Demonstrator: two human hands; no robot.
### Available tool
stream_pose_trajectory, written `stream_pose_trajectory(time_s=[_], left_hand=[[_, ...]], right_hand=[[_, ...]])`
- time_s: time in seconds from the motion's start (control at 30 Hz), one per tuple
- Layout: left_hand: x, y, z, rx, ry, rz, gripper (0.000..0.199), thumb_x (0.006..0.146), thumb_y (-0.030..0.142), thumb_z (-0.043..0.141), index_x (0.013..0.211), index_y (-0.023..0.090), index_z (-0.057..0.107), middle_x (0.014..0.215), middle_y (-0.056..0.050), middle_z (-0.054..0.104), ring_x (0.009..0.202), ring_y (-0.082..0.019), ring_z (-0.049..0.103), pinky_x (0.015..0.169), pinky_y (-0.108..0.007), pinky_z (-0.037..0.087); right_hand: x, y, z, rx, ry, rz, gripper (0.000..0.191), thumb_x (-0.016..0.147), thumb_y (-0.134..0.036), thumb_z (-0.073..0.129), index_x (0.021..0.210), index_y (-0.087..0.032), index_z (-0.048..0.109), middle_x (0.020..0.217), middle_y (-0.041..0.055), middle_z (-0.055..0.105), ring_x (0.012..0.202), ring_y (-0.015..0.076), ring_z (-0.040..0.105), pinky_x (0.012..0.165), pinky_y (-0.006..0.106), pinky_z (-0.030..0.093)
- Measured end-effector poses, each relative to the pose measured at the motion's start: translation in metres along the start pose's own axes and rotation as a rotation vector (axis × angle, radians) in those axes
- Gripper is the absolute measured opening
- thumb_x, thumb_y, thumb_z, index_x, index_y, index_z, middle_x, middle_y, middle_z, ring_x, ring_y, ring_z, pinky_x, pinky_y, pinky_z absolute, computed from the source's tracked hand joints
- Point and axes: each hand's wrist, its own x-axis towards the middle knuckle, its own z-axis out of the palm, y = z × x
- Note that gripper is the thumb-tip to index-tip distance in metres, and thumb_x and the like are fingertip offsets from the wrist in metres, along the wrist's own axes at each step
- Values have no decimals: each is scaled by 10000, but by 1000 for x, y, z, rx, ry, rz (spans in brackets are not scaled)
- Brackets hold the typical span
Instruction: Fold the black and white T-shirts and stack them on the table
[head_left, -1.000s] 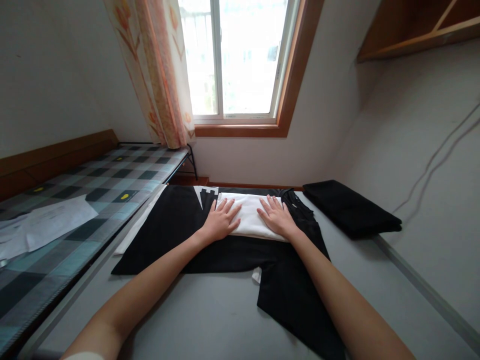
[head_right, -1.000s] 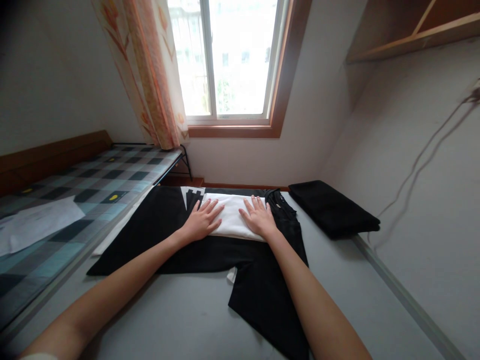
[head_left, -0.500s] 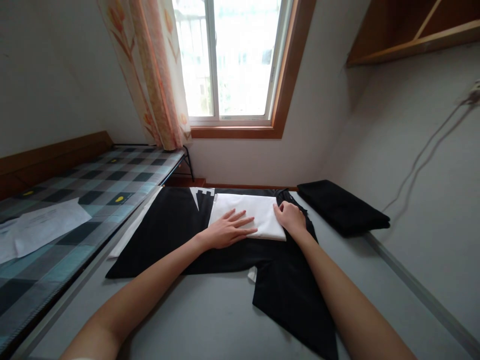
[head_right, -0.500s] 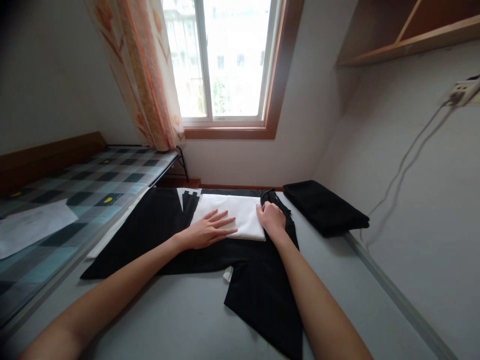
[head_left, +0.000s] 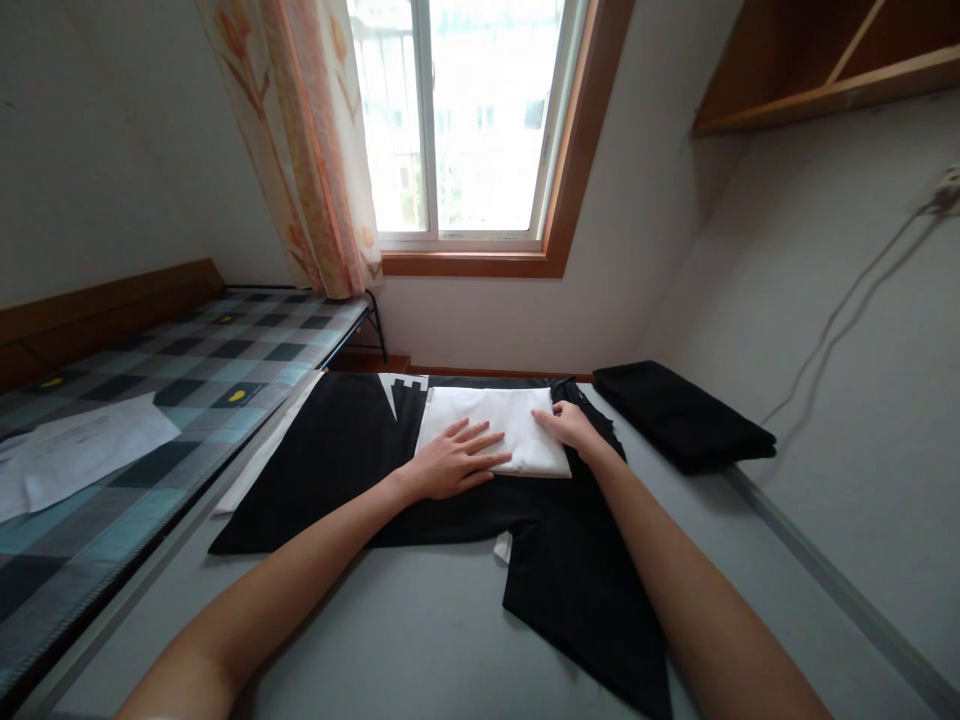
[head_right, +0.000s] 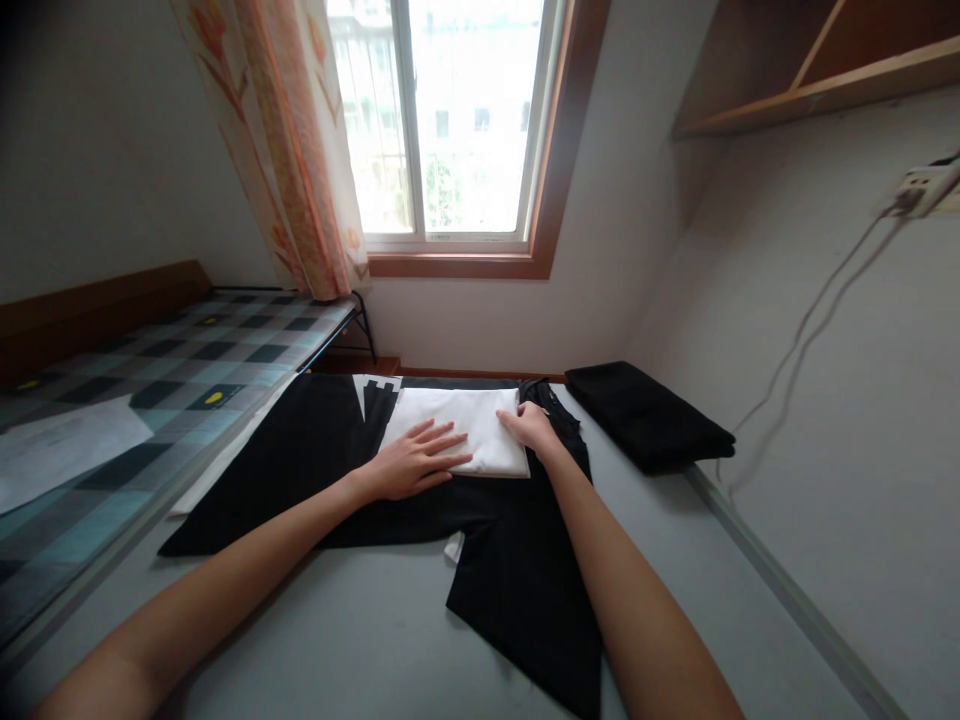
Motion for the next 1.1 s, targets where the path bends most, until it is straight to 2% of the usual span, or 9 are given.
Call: stream_pose_trajectory(time_s=[0.1, 0.17, 0.33, 0.47, 0.57, 0.73, 0.87, 0.97, 1.1], left_hand=[[0, 0, 0, 16, 20, 7, 459, 1006, 409, 364, 1458, 345, 413, 1540, -21, 390, 1442, -267, 305, 1176, -491, 237], [-1, -1, 1, 28, 40, 12, 453, 1007, 394, 366, 1453, 333, 424, 1531, -27, 406, 1433, -264, 323, 1172, -483, 253], [-1, -1, 4, 50, 58, 14, 451, 1007, 398, 370, 1447, 324, 433, 1525, -29, 416, 1422, -266, 344, 1163, -479, 275], [-1, -1, 4, 44, 66, 10, 442, 1010, 386, 365, 1442, 329, 440, 1517, -27, 427, 1416, -264, 354, 1162, -480, 275], [-1, -1, 4, 35, 73, 8, 438, 1012, 380, 360, 1439, 327, 444, 1511, -25, 436, 1416, -264, 354, 1162, -483, 273], [-2, -3, 4, 21, 91, 31, 443, 1003, 395, 383, 1431, 310, 459, 1489, -46, 465, 1402, -274, 372, 1148, -487, 286], [-4, -6, 3, -18, 169, -13, 429, 998, 379, 388, 1401, 285, 498, 1461, -71, 494, 1352, -259, 434, 1137, -477, 299], [-5, -9, 5, -66, 273, -113, 417, 1001, 357, 367, 1375, 257, 520, 1426, -88, 520, 1294, -238, 482, 1127, -466, 308], [-3, -13, 9, -128, 345, -223, 404, 1012, 350, 331, 1312, 234, 574, 1348, -96, 565, 1218, -230, 529, 1053, -440, 385]], right_hand=[[-3, -3, -1, 496, -154, 98, 276, 816, -320, 658, 978, -98, 669, 931, 150, 739, 828, 246, 703, 672, 326, 567], [-7, -7, -3, 764, -268, 217, 235, 820, -245, 654, 990, -82, 658, 883, 150, 742, 795, 244, 713, 701, 345, 582], [-14, -18, -8, 1014, -413, 378, 265, 865, -166, 570, 1107, -79, 633, 829, 126, 751, 764, 244, 724, 800, 386, 578], [-19, -23, -9, 1010, -496, 358, 293, 900, -204, 502, 1138, -88, 626, 902, 126, 751, 810, 240, 720, 856, 393, 560], [-21, -22, -9, 883, -409, 273, 321, 859, -153, 525, 1171, -144, 600, 973, 99, 741, 808, 216, 707, 857, 379, 557], [-26, -21, -8, 752, -359, 143, 664, 758, -87, 574, 1366, -293, 406, 1127, 54, 677, 806, 176, 676, 780, 349, 566], [-28, -17, -12, 706, -299, 117, 796, 684, -62, 572, 1419, -272, 350, 1196, 74, 635, 808, 161, 654, 697, 276, 548], [-24, -14, -32, 651, -264, 65, 745, 644, -67, 567, 1359, -240, 447, 1105, 55, 669, 757, 157, 641, 638, 246, 524], [-15, -18, -89, 505, -204, 25, 677, 627, -69, 546, 1285, -224, 536, 920, 16, 703, 647, 143, 614, 550, 216, 485]])
